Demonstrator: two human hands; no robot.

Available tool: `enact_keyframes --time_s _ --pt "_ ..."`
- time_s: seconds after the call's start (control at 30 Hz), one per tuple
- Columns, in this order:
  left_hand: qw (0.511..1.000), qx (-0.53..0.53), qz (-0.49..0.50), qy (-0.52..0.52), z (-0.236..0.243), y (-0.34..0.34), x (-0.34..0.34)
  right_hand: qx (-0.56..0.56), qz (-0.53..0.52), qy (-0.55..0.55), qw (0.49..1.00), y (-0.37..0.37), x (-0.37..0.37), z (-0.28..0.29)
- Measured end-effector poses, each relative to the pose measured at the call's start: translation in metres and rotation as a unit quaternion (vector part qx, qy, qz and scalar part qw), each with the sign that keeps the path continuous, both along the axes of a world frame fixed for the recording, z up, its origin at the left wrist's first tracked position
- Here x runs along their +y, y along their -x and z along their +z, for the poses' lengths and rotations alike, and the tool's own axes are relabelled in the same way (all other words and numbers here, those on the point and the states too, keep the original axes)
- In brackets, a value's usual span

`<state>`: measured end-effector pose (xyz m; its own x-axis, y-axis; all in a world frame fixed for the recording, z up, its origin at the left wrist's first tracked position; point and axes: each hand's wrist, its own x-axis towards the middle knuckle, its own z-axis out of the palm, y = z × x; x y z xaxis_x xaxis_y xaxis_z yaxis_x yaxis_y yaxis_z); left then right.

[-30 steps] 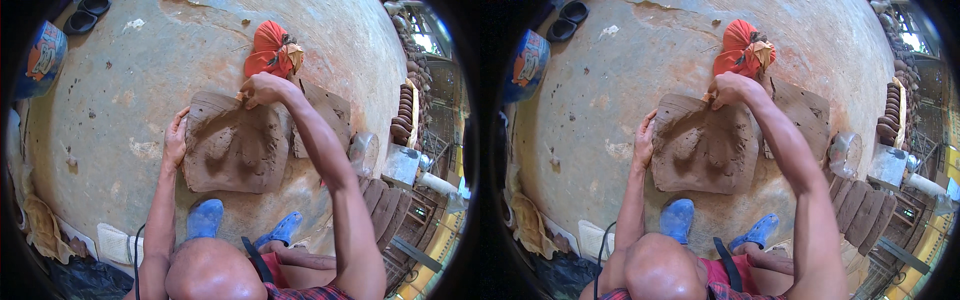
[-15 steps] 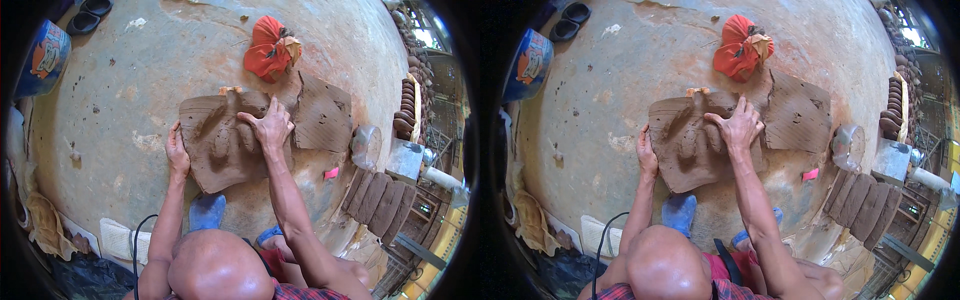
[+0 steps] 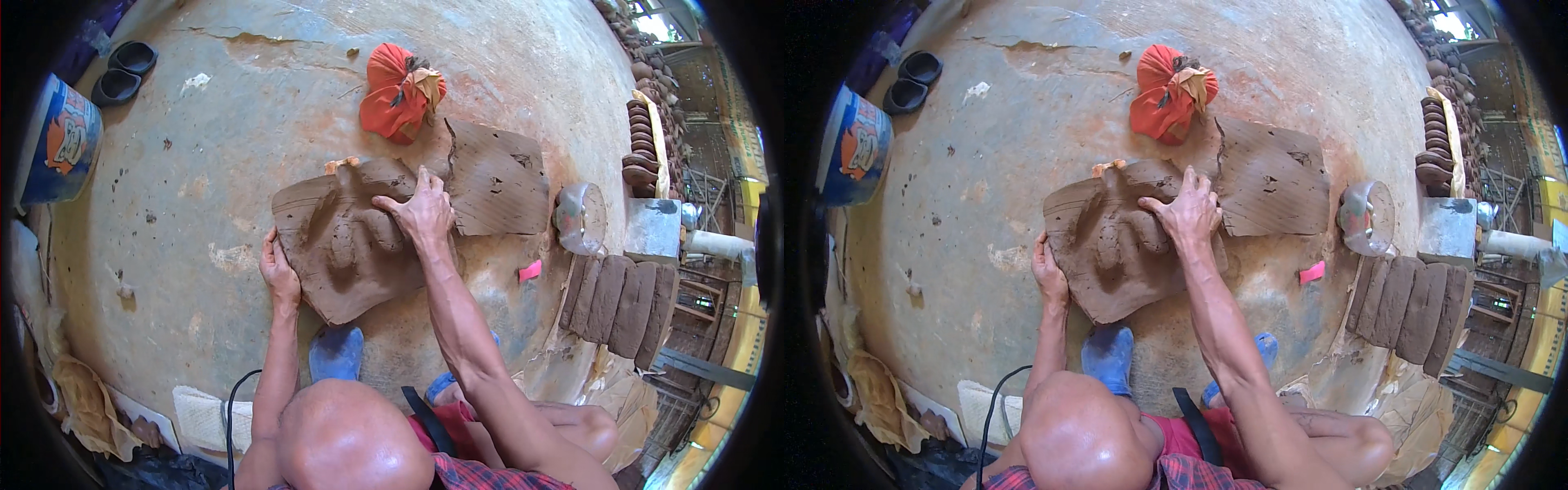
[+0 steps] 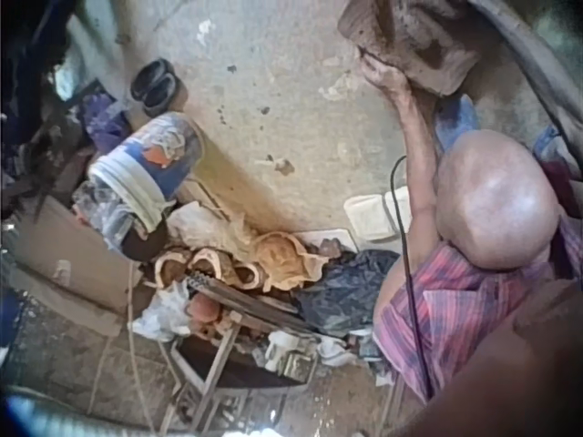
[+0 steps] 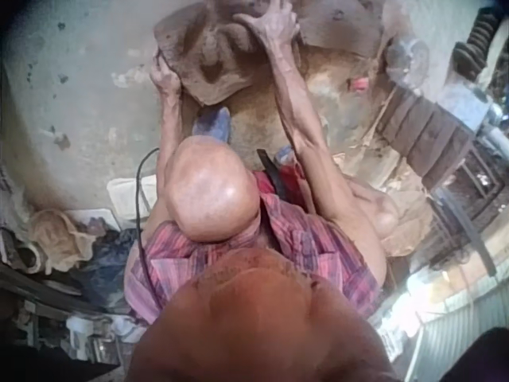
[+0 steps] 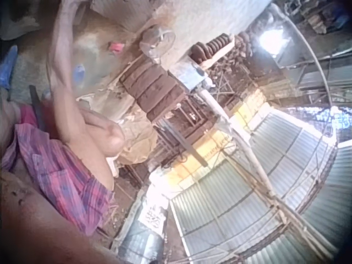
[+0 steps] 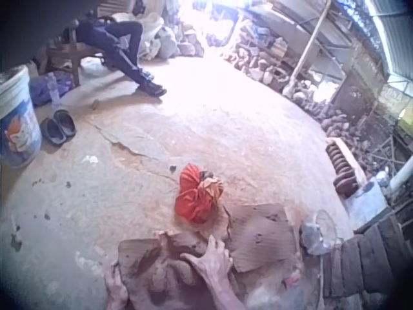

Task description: The person uses a red scraper to smooth a slab of clay, cuts a piece using a wire tool, and presses it into a two-part stone mold to shape it.

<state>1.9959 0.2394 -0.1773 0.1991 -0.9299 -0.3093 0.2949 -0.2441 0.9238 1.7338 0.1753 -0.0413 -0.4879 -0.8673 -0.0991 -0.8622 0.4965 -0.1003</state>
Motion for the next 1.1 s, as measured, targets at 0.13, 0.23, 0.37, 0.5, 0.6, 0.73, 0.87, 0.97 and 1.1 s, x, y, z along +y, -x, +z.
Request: enact_keyframes --time_s 0.13,0.23,0.37,0.5,0.6,0.73,0.87,0.97,1.1 --pt "0.999 -0.036 0.002 0.017 0.014 0.011 -0.001 -0.051 0.001 0.008 0.999 0.02 0.009 0.011" --pt "0.998 -0.056 0.014 0.006 0.013 0.011 0.003 -0.051 -0.032 -0.041 0.997 0.018 0.003 0.013" --pt "0.993 -0.111 0.044 -0.024 0.014 0.011 0.017 -0.062 0.008 -0.008 0.998 0.016 0.001 0.002" --pt "0.989 -0.106 0.088 -0.045 0.023 0.023 0.031 -0.085 0.078 -0.047 0.992 0.03 -0.022 -0.007" --pt "0.983 -0.056 0.174 -0.03 0.032 0.027 0.027 -0.127 0.13 -0.035 0.983 0.027 -0.043 -0.002" --pt "0.974 -0.063 0.216 -0.024 0.024 0.009 0.034 -0.147 0.2 -0.008 0.969 0.003 -0.057 -0.013" --pt "0.976 -0.056 0.208 -0.024 0.022 0.003 0.035 -0.102 0.155 -0.001 0.983 0.002 -0.047 -0.001" --pt "0.977 -0.037 0.208 -0.022 0.016 0.005 0.038 -0.08 0.059 -0.065 0.993 -0.01 -0.036 0.005" --pt "0.975 -0.129 0.181 -0.003 0.009 0.001 0.041 -0.095 0.008 -0.061 0.994 -0.015 -0.028 0.006"
